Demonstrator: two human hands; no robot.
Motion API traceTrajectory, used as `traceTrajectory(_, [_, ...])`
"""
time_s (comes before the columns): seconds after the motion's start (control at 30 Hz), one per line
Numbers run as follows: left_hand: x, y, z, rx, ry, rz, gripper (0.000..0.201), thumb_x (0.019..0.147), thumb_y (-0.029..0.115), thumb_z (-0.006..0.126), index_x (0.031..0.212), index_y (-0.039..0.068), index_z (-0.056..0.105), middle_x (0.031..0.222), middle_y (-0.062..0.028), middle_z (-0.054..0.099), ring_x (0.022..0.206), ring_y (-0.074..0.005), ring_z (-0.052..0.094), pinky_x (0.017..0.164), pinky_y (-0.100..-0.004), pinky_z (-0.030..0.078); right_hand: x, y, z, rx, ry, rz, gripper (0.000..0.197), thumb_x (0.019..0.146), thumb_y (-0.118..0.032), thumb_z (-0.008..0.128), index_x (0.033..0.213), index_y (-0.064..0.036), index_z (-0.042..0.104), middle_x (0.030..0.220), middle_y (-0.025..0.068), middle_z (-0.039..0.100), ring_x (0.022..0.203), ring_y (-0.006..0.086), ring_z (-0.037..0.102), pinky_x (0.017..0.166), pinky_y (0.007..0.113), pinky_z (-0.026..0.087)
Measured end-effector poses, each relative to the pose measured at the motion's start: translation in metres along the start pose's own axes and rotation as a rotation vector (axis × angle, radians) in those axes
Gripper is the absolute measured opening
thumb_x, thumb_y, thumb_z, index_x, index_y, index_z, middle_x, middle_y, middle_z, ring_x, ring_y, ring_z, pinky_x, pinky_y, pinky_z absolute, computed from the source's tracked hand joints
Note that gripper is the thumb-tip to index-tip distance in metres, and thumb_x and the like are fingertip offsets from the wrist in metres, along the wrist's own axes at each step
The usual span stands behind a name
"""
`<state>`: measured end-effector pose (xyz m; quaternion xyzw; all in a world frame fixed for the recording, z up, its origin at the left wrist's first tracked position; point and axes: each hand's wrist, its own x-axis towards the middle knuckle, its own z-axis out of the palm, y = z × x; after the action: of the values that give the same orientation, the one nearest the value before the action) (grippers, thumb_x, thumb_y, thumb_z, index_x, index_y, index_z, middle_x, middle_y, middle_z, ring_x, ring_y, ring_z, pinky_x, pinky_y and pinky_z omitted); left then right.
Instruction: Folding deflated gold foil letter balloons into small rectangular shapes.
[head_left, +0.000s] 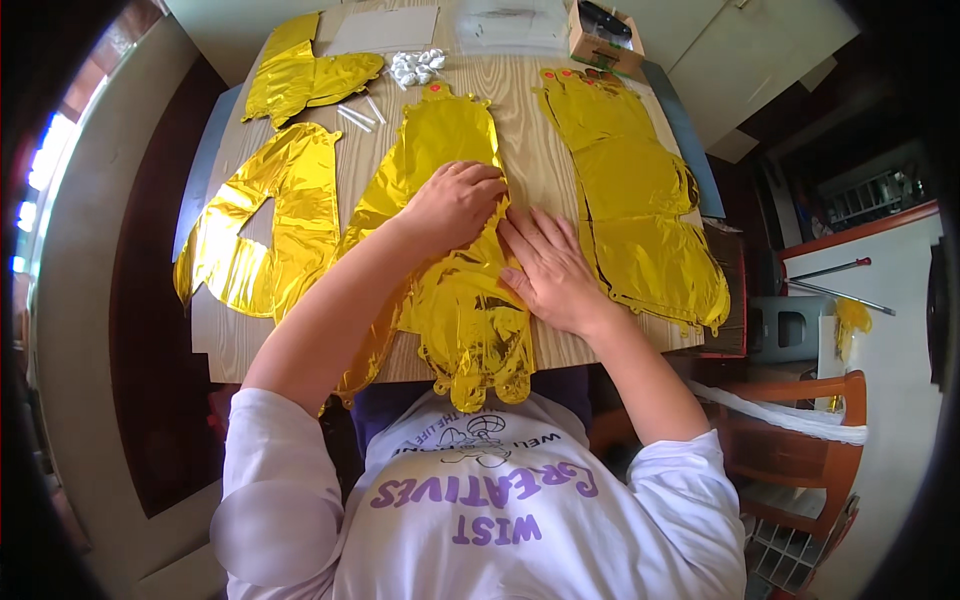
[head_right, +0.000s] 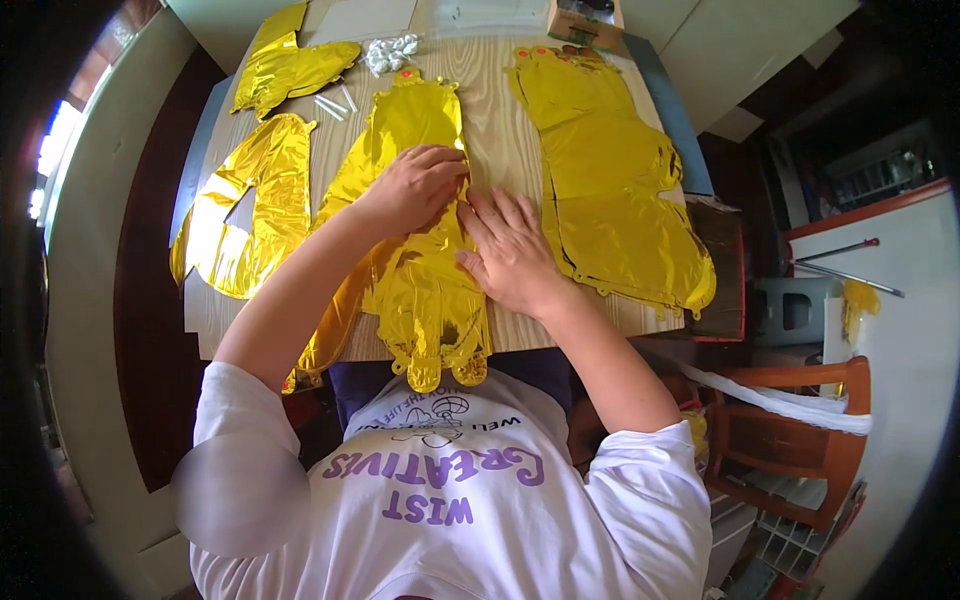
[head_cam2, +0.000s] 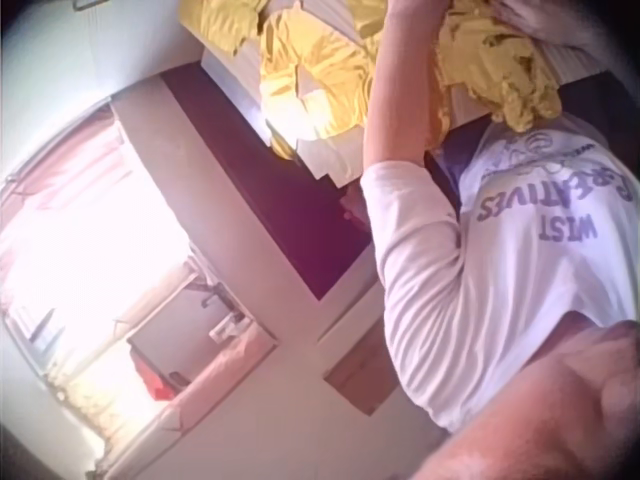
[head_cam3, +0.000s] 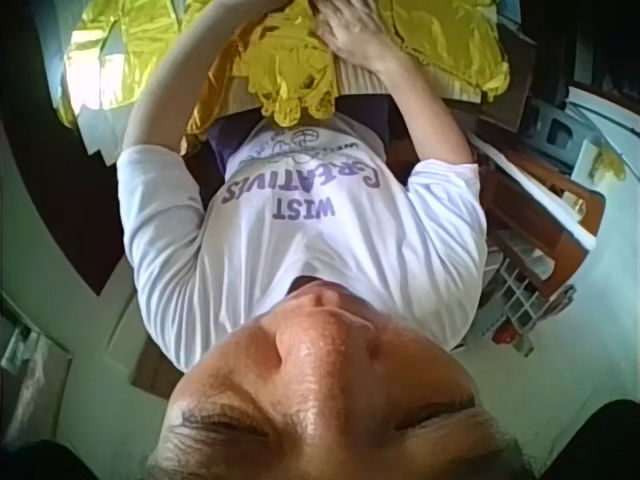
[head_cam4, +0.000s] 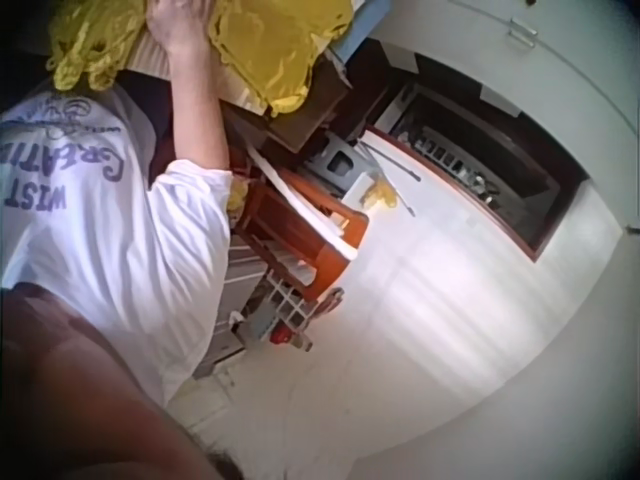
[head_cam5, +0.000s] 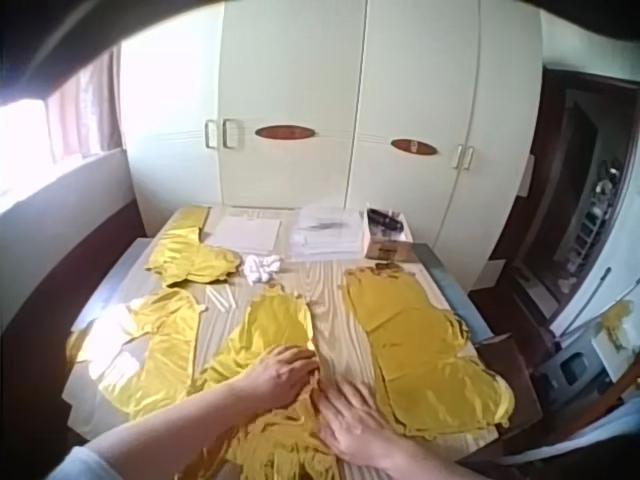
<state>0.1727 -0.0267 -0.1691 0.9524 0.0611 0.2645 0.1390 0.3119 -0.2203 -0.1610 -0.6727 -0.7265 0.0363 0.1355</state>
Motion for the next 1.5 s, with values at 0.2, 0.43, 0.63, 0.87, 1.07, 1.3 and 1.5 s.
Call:
traceTrajectory(0.2, [-0.006, -0.002, 0.007, -0.037, 0.034, -0.008, 0.029, 0.093, 0.012, 0.065, 0.121, 0.004, 0.068, 0.126, -0.0137, 0.065, 0.119, -0.0344, 0.061, 0.101, -0.0458, 0.049, -0.009, 0.002, -0.003, 0.040, 0.014, -0.058, 0.064, 0.105, -0.044, 0.050, 0.152, -0.0009, 0.042, 0.159, 0.0209, 0.040, 0.151, 0.0423, 0.029, 0.125, 0.057, 0.015])
traceTrajectory(0.43, [-0.003, -0.005, 0.007, -0.027, 0.028, -0.004, 0.026, 0.094, 0.013, 0.065, 0.118, 0.005, 0.069, 0.126, -0.0131, 0.066, 0.119, -0.0341, 0.061, 0.100, -0.0456, 0.049, -0.031, -0.020, -0.013, -0.008, -0.113, -0.070, 0.069, 0.107, -0.047, 0.044, 0.156, -0.0003, 0.035, 0.164, 0.0189, 0.033, 0.154, 0.0385, 0.024, 0.126, 0.056, 0.012])
traceTrajectory(0.63, [-0.005, -0.007, 0.008, -0.044, 0.036, -0.012, 0.026, 0.095, 0.015, 0.065, 0.118, 0.006, 0.070, 0.127, -0.0126, 0.066, 0.120, -0.0339, 0.061, 0.102, -0.0455, 0.048, -0.041, -0.022, -0.008, 0.000, -0.128, -0.083, 0.077, 0.105, -0.050, 0.046, 0.160, -0.0007, 0.028, 0.168, 0.0194, 0.024, 0.156, 0.0379, 0.018, 0.126, 0.057, 0.005])
traceTrajectory(0.87, [-0.007, -0.008, 0.009, -0.066, 0.041, -0.017, 0.026, 0.095, 0.015, 0.064, 0.119, 0.006, 0.070, 0.129, -0.0130, 0.066, 0.123, -0.0343, 0.060, 0.104, -0.0461, 0.047, -0.046, -0.024, -0.011, 0.082, -0.132, -0.092, 0.075, 0.107, -0.053, 0.039, 0.161, -0.0019, 0.027, 0.168, 0.0196, 0.024, 0.157, 0.0378, 0.017, 0.127, 0.054, 0.006])
traceTrajectory(1.07, [-0.007, -0.010, 0.010, -0.084, 0.050, 0.003, 0.027, 0.095, 0.014, 0.063, 0.120, 0.006, 0.069, 0.128, -0.0131, 0.066, 0.123, -0.0342, 0.060, 0.103, -0.0465, 0.047, -0.043, -0.006, -0.030, 0.089, -0.035, -0.085, 0.062, 0.107, -0.041, 0.048, 0.154, -0.0017, 0.041, 0.163, 0.0180, 0.036, 0.153, 0.0358, 0.029, 0.126, 0.053, 0.017])
traceTrajectory(1.3, [-0.004, -0.010, 0.011, -0.091, 0.044, 0.023, 0.026, 0.095, 0.014, 0.063, 0.120, 0.005, 0.069, 0.127, -0.0131, 0.067, 0.121, -0.0345, 0.060, 0.103, -0.0462, 0.047, -0.047, -0.007, -0.014, -0.018, -0.036, -0.148, 0.061, 0.101, -0.034, 0.060, 0.151, -0.0022, 0.046, 0.161, 0.0160, 0.040, 0.149, 0.0339, 0.035, 0.124, 0.053, 0.022])
traceTrajectory(1.5, [-0.004, -0.025, 0.002, 0.066, 0.103, -0.019, 0.027, 0.095, 0.016, 0.065, 0.119, 0.005, 0.070, 0.129, -0.0137, 0.067, 0.123, -0.0350, 0.060, 0.105, -0.0454, 0.047, -0.045, -0.006, -0.018, -0.012, -0.055, -0.163, 0.061, 0.100, -0.035, 0.060, 0.150, -0.0019, 0.047, 0.160, 0.0161, 0.041, 0.148, 0.0343, 0.037, 0.124, 0.053, 0.024])
